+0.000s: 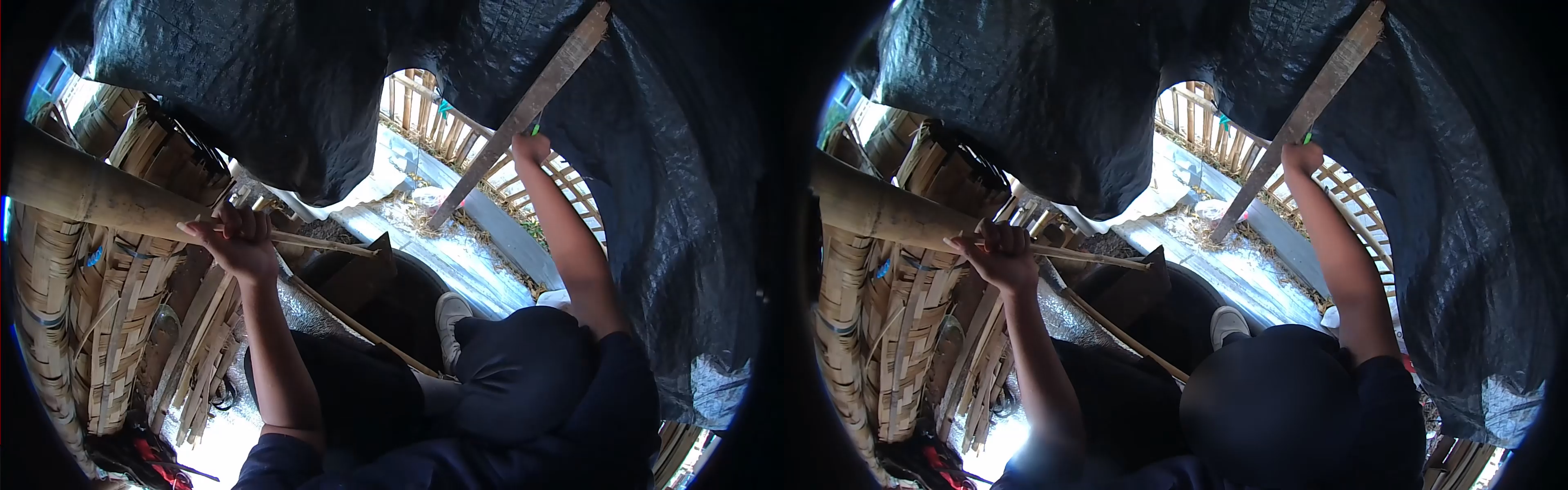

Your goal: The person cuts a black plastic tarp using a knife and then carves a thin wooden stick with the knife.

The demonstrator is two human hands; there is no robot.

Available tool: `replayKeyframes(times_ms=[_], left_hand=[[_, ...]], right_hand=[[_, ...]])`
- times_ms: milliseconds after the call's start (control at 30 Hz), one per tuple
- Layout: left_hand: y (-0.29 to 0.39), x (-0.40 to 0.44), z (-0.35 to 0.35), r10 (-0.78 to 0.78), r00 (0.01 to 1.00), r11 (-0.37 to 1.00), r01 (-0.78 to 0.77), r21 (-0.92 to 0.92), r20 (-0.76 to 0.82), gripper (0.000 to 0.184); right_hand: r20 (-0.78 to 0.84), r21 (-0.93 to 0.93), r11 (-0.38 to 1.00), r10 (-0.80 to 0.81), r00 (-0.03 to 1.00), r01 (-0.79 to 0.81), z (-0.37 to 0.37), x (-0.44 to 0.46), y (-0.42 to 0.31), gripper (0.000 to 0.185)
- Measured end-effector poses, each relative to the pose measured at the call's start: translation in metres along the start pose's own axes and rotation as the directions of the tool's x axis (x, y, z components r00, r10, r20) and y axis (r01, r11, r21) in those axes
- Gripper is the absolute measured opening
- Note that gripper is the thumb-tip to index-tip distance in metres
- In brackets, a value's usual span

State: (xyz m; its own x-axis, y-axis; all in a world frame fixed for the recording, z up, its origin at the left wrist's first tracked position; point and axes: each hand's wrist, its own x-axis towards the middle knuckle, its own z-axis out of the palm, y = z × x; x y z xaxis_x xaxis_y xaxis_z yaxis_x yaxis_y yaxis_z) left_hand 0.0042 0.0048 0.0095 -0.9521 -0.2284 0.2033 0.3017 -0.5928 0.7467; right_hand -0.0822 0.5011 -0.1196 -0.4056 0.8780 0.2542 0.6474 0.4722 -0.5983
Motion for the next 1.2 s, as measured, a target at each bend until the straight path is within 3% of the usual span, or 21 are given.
replayKeyframes(times_ms=[100,133,200,267,400,533,600,633,667,700,733,800,833,867,900,967,1067,1167,1200], left_hand=[[-0.001,0.002,-0.002,0.009,1.0,1.0,-0.009,0.009,0.018,0.063],[-0.001,0.002,-0.002,0.0,1.0,1.0,0.0,0.011,0.026,0.063],[-0.001,0.004,0.0,-0.001,0.999,1.0,0.001,0.006,0.035,0.064],[0.001,0.003,0.003,-0.025,0.998,0.999,0.026,-0.019,0.059,0.061],[0.003,0.002,0.002,-0.006,0.999,1.0,0.005,0.009,0.043,0.065],[0.003,0.003,-0.007,0.008,1.0,0.998,-0.008,-0.059,-0.004,0.063],[0.006,0.003,-0.009,-0.018,1.0,0.992,0.016,-0.128,-0.018,0.061],[0.004,0.006,-0.013,0.049,0.999,0.997,-0.048,-0.067,0.011,0.06],[-0.002,0.014,-0.027,0.074,0.997,0.997,-0.072,-0.035,0.031,0.061],[0.004,0.011,-0.02,0.103,0.994,0.995,-0.103,-0.004,0.031,0.062],[0.008,0.007,-0.009,0.019,0.989,0.997,-0.029,-0.068,-0.146,0.061],[0.018,-0.01,0.008,0.078,0.982,0.993,-0.061,0.1,-0.171,0.061],[-0.004,0.039,-0.088,0.028,0.857,0.982,0.073,-0.176,0.514,0.06],[-0.013,0.008,-0.037,0.284,0.906,0.953,-0.231,-0.195,0.313,0.064],[-0.01,0.009,-0.033,0.188,0.931,0.976,-0.141,-0.166,0.312,0.064],[-0.003,0.011,-0.027,0.153,0.947,0.987,-0.131,-0.092,0.282,0.061],[0.006,0.012,-0.025,0.226,0.951,0.972,-0.235,0.016,0.209,0.056],[0.007,0.024,-0.053,0.274,0.949,0.951,-0.292,0.107,0.156,0.054],[0.003,0.043,-0.097,0.122,0.946,0.992,-0.104,-0.075,0.301,0.057]], right_hand=[[0.141,0.021,0.998,-0.06,0.988,0.058,0.0,-0.027,0.015,0.038],[0.35,0.184,0.981,-0.005,0.937,-0.063,0.042,-0.01,0.043,0.041],[0.494,0.175,0.982,-0.022,0.869,-0.075,-0.016,-0.043,-0.011,0.043],[0.694,0.252,0.966,-0.138,0.707,-0.059,-0.057,-0.062,-0.061,0.045],[0.831,0.196,0.93,-0.325,0.451,0.31,-0.096,-0.078,-0.162,0.049],[0.925,0.053,0.808,-0.26,0.276,0.586,-0.148,-0.115,-0.254,0.049],[0.958,0.043,0.647,-0.242,0.151,0.762,-0.153,-0.133,-0.28,0.052],[0.929,-0.076,0.826,-0.144,0.34,0.558,-0.124,-0.137,-0.279,0.05],[0.976,-0.049,0.472,-0.163,0.142,0.88,-0.075,-0.133,-0.296,0.04],[0.954,-0.092,0.486,-0.207,0.217,0.869,-0.079,-0.158,-0.301,0.035],[0.926,-0.142,0.501,-0.237,0.293,0.854,-0.083,-0.168,-0.284,0.033],[0.927,-0.241,0.591,-0.094,0.363,0.77,-0.115,-0.169,-0.191,0.033],[0.918,-0.276,0.651,-0.039,0.394,0.707,-0.123,-0.173,-0.157,0.034],[0.911,-0.304,0.703,0.016,0.413,0.643,-0.128,-0.182,-0.125,0.035],[0.906,-0.35,0.748,0.116,0.408,0.564,-0.129,-0.201,-0.072,0.035],[0.881,-0.392,0.8,0.184,0.436,0.453,-0.139,-0.217,-0.041,0.037],[0.861,-0.368,0.858,0.168,0.48,0.359,-0.138,-0.222,-0.05,0.039],[0.842,-0.335,0.91,0.172,0.511,0.245,-0.207,-0.234,-0.104,0.041],[0.843,-0.31,0.927,0.164,0.513,0.212,-0.168,-0.238,-0.086,0.041]])
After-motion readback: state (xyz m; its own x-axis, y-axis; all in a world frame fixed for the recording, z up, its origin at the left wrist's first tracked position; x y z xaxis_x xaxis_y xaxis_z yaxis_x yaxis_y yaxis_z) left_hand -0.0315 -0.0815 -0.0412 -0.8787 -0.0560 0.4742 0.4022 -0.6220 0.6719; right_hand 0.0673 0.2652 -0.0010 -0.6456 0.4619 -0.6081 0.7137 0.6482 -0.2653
